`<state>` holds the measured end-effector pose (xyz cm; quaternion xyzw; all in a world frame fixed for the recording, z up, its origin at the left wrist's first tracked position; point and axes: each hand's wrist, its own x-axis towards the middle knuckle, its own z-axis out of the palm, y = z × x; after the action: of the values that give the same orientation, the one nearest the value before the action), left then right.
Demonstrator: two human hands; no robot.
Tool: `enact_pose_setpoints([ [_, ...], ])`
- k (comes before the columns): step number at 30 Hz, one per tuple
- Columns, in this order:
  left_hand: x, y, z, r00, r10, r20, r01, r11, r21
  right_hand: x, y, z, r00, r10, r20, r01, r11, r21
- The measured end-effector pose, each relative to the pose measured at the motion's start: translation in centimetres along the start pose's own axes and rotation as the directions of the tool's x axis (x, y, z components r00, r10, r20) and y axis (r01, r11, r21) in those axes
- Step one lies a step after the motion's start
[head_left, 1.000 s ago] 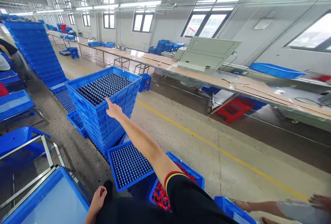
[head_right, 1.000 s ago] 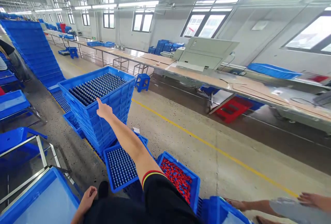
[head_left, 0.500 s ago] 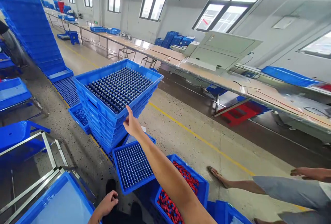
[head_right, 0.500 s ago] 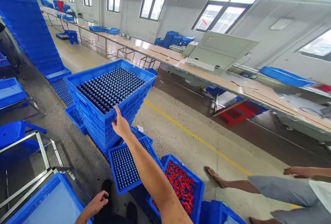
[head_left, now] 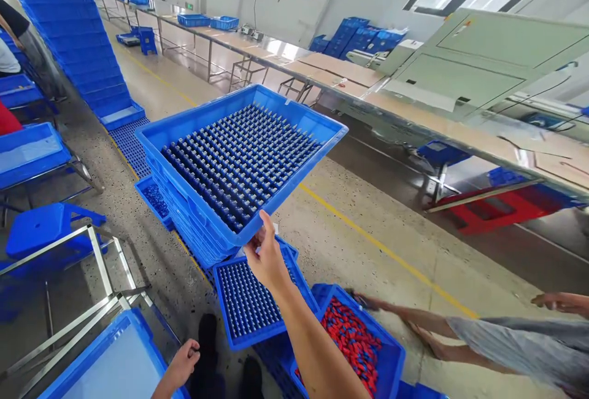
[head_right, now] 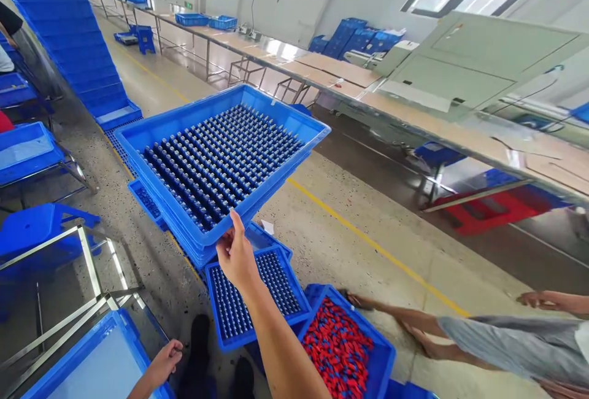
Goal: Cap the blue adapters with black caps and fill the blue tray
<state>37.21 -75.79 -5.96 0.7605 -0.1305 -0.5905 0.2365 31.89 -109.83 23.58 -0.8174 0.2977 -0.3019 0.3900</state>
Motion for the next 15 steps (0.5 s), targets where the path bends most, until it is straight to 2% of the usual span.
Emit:
enact_pose_setpoints([
  [4, 0.1, 0.3, -0.6, 0.995, -0.097, -0.027, 0.097, 0.995, -0.003, -0.1, -0.1, 0.1, 0.996, -0.058, -0.072, 0.060, 0.998, 0.033],
  [6, -0.1, 0.1, -1.0, 0.989, -0.145, -0.009, 0.145, 0.989, 0.026, -1.3, 0.6, 0.4, 0.992, -0.050, -0.119, 0.059, 0.996, 0.072],
  [7, -0.2, -0.1, -1.2, 0.987, -0.162, -0.001, 0.162, 0.986, 0.047, -2.5, 1.4, 0.7, 0.993, -0.012, -0.117, 0.022, 0.996, 0.083],
  [9, -0.1, -0.5, -1.3, 0.983, -0.185, 0.013, 0.183, 0.978, 0.100, -6.2, 3.9, 1.4, 0.988, 0.157, 0.014, -0.157, 0.985, 0.071],
  [10, 0.1, -0.7, -1.3, 0.980, -0.197, 0.020, 0.193, 0.973, 0.129, -8.8, 5.5, 1.8, 0.952, 0.276, 0.130, -0.284, 0.958, 0.047],
  [11, 0.3, -0.8, -1.3, 0.977, -0.211, 0.026, 0.204, 0.966, 0.162, -11.7, 7.2, 2.2, 0.875, 0.401, 0.272, -0.417, 0.909, 0.000],
  [12, 0.4, -0.7, -1.2, 0.974, -0.224, 0.028, 0.215, 0.958, 0.192, -14.9, 8.9, 2.4, 0.796, 0.489, 0.356, -0.512, 0.858, -0.032],
  [15, 0.3, -0.1, -1.0, 0.967, -0.253, 0.011, 0.241, 0.933, 0.267, -25.0, 12.9, 2.4, 0.594, 0.674, 0.439, -0.713, 0.694, -0.100],
])
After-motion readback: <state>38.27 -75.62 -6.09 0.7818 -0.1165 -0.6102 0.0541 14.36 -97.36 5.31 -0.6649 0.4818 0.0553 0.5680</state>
